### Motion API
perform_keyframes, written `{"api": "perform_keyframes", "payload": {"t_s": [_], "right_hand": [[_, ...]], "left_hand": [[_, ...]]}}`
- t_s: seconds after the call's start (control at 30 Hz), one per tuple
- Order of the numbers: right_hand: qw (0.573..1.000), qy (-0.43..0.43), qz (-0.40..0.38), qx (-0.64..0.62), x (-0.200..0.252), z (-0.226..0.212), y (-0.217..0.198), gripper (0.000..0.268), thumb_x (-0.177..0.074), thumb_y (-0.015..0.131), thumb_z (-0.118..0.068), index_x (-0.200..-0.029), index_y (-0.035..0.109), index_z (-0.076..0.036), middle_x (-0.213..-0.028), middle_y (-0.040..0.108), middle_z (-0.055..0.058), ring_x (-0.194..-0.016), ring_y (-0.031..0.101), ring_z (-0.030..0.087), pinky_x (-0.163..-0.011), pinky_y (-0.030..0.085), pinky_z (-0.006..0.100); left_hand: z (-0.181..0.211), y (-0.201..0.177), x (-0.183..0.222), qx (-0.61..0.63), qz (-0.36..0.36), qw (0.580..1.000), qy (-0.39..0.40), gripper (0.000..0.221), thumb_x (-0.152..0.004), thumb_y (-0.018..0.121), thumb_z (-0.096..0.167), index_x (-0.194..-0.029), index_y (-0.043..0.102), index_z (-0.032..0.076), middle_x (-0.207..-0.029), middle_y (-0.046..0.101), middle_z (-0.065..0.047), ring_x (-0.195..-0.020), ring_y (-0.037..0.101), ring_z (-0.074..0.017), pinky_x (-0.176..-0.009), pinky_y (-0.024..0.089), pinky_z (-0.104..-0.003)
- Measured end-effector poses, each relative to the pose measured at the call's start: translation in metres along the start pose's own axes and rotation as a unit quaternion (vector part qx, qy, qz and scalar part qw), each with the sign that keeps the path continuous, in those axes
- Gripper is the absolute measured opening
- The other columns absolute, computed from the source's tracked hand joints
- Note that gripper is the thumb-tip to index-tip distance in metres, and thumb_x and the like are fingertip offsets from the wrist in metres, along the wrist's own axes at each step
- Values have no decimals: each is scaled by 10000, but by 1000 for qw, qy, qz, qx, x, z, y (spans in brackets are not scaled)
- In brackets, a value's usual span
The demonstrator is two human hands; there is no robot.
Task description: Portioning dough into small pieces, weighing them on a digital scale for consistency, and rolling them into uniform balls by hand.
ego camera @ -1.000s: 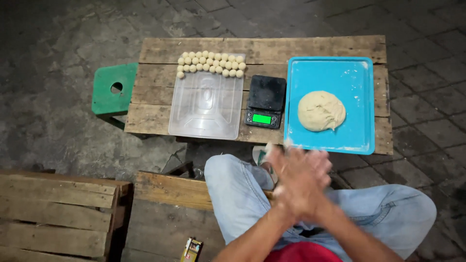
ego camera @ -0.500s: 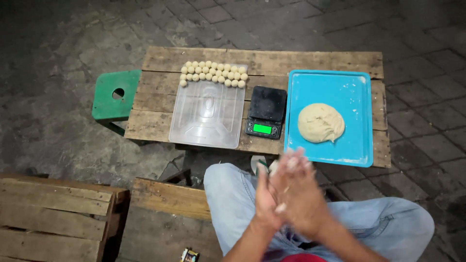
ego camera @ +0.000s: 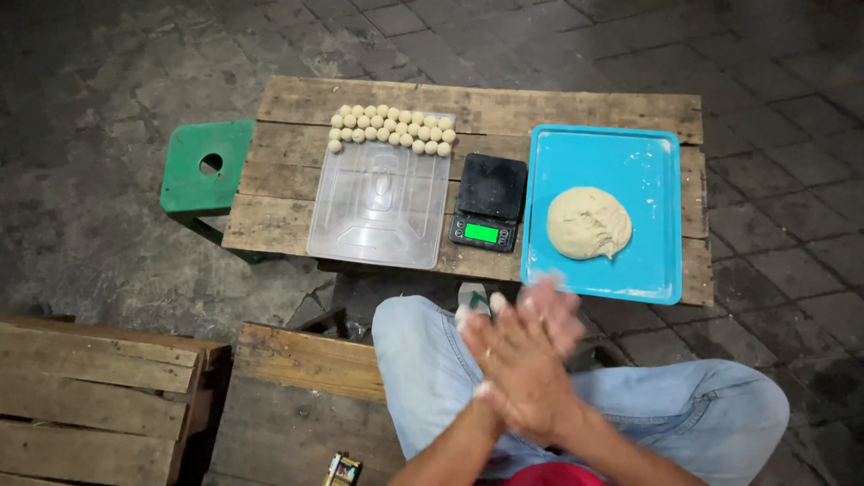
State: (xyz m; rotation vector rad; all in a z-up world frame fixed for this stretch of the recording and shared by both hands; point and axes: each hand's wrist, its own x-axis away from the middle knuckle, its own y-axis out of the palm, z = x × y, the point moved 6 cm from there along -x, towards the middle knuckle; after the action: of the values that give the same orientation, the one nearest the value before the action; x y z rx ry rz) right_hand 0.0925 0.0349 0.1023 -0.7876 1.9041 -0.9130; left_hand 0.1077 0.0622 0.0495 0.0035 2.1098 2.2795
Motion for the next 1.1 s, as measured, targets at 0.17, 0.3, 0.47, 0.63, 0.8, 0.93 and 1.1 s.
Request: {"api": "perform_keyframes", "payload": {"t_s": [0.17,0.3,0.47,0.63,0.8,0.93,1.1], "right_hand": [[997,44,36,44,-1,37,-15,676,-1015,340,-443,-1559,399,-47,-1640,400,141,-1574,239,387,-1268,9,635],[998,10,-16,-62,-2,0,-12,661,-992,490,-368,-1552,412,-26,-1661,361,136,-1584,213,340,-1289,74,508],[996,76,48,17,-18,47,-18,638,-936,489,-314,-1534,455,-93,-1647,395,86,-1586,191,375,-1275,40,594],[1000,-16,21,-3,-6,21,2,602,-980,502,-380,-1470,530,-32,-1562,504,148,-1492,412,349,-1198,274,554],[984,1,94,148,-39,70,-18,667,-1067,275,-488,-1641,322,-152,-1693,325,66,-1528,286,395,-1214,101,619],[971,-22,51,234,2,59,22,676,-1051,303,-512,-1586,382,-105,-1661,369,134,-1507,294,444,-1242,125,632],[979,51,95,172,-26,52,17,633,-1056,382,-488,-1570,449,-126,-1547,468,288,-1448,338,564,-1267,82,613]], "left_hand": [[8,6,7,-56,60,996,-18,517,-1020,500,350,-1457,523,76,-1563,525,-75,-1356,545,-167,-869,408,-230],[18,-24,-26,-23,-46,998,44,732,-1063,319,582,-1682,174,219,-1758,178,1,-1565,272,-186,-1247,305,-375],[-9,-25,-3,12,51,998,-38,592,-1035,477,484,-1502,408,127,-1493,478,-63,-1293,505,-168,-1055,452,-314],[16,-30,-28,18,-37,998,48,691,-1082,318,548,-1662,262,176,-1745,225,-23,-1567,263,-254,-1250,304,-409],[-25,-87,-10,-23,237,971,25,497,-996,580,499,-1370,673,185,-1379,690,-102,-1288,642,-286,-1165,454,-488],[25,-35,-36,-23,131,991,25,690,-1047,368,633,-1599,443,225,-1506,577,-132,-1339,585,-275,-1122,495,-433],[-12,-10,-17,-59,2,997,-58,940,-891,621,586,-1667,270,187,-1717,308,-17,-1542,340,-231,-1191,363,-391]]}}
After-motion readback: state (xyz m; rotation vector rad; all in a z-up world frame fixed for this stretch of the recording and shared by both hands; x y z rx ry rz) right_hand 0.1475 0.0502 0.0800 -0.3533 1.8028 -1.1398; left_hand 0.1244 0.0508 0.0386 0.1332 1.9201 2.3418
